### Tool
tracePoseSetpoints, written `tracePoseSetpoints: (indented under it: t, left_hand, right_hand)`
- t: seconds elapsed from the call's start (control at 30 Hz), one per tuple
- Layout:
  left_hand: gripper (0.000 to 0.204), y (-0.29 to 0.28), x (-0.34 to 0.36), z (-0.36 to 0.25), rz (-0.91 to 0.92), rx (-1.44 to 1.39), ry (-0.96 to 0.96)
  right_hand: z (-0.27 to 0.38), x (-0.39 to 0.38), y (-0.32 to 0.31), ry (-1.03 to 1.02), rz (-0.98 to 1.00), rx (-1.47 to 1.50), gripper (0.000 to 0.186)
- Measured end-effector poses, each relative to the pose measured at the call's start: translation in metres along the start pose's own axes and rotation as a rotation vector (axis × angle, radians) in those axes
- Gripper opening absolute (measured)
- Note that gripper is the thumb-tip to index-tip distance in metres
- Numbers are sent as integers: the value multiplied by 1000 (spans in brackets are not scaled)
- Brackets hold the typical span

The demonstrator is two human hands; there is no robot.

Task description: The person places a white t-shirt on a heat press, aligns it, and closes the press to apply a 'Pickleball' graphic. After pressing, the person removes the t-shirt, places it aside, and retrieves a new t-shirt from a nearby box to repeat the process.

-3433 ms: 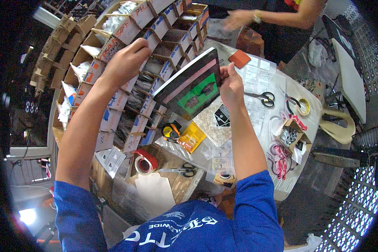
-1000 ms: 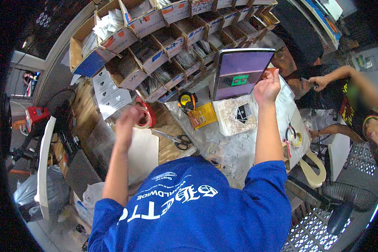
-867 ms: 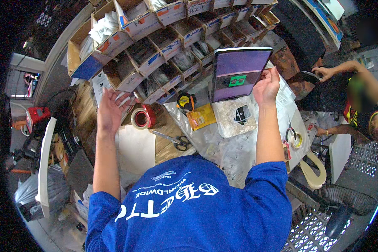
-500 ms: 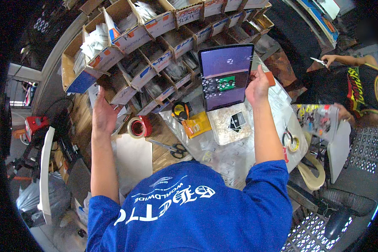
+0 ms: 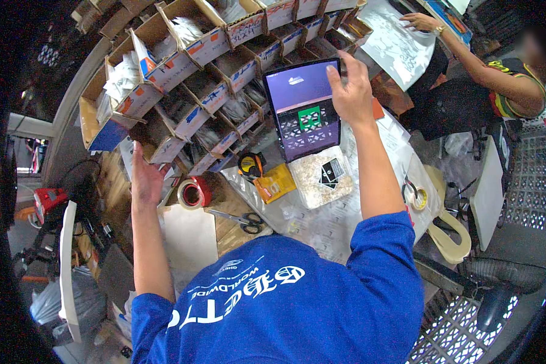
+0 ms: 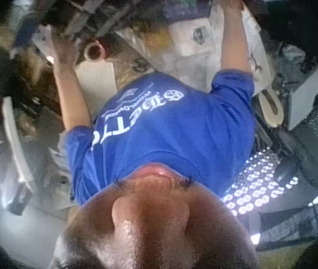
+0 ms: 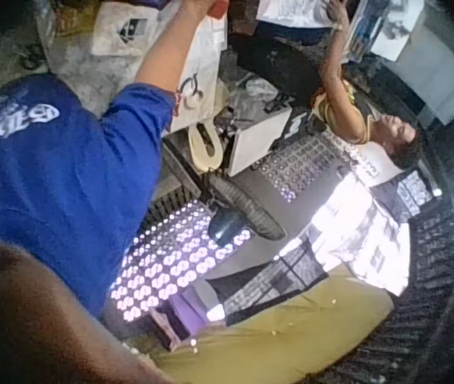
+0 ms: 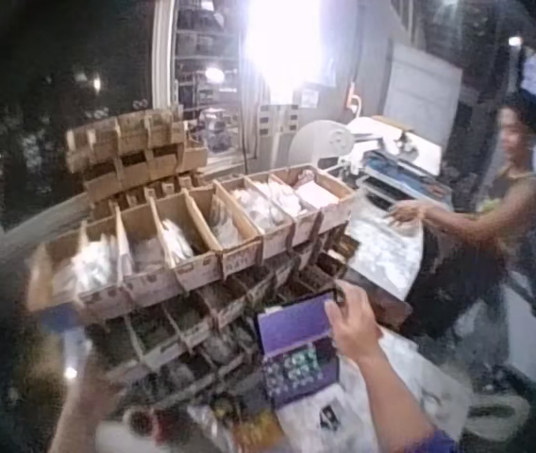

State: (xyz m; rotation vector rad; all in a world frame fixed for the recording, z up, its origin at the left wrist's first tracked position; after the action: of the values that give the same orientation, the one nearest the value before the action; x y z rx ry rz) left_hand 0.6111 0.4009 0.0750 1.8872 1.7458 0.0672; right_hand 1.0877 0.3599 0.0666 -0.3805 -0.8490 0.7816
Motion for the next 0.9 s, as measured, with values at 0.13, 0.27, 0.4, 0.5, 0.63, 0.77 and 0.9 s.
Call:
tracePoseSetpoints:
  t: [0.13, 0.27, 0.4, 0.5, 0.63, 0.77, 0.9]
  left_hand:
    - [66, -2, 1, -1, 58, 39, -32]
    - [64, 3, 2, -3, 56, 37, 3]
    - [58, 8, 4, -5, -48, 48, 22]
    - [50, 12, 4, -6, -76, -1, 79]
    - [45, 19, 4, -7, -69, -109, 185]
    - [37, 26, 8, -15, -20, -322, 209]
    - [32, 31, 16, -39, 25, -318, 233]
  right_hand:
    - [22, 14, 3, 47, 99, 61, 43]
    - [23, 12, 20, 180, 30, 276, 38]
    - [13, 6, 24, 253, 52, 445, 32]
    - [11, 2, 16, 252, 104, 566, 24]
    - [17, -7, 9, 269, 161, 704, 20]
    - [23, -18, 7, 206, 208, 738, 24]
    - [25, -19, 9, 226, 213, 674, 26]
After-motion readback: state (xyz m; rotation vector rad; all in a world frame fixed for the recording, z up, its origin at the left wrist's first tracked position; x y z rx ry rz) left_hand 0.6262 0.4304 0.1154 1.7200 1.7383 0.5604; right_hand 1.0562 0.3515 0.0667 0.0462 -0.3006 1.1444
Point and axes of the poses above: each hand's wrist, its own x-axis towards the middle knuckle, its own y-axis out of the palm, z = x × y, the point moved 1 cm from there along x, towards the middle knuckle, and after that the axes turned 3 degrees about -x, right-handed, at the moved point
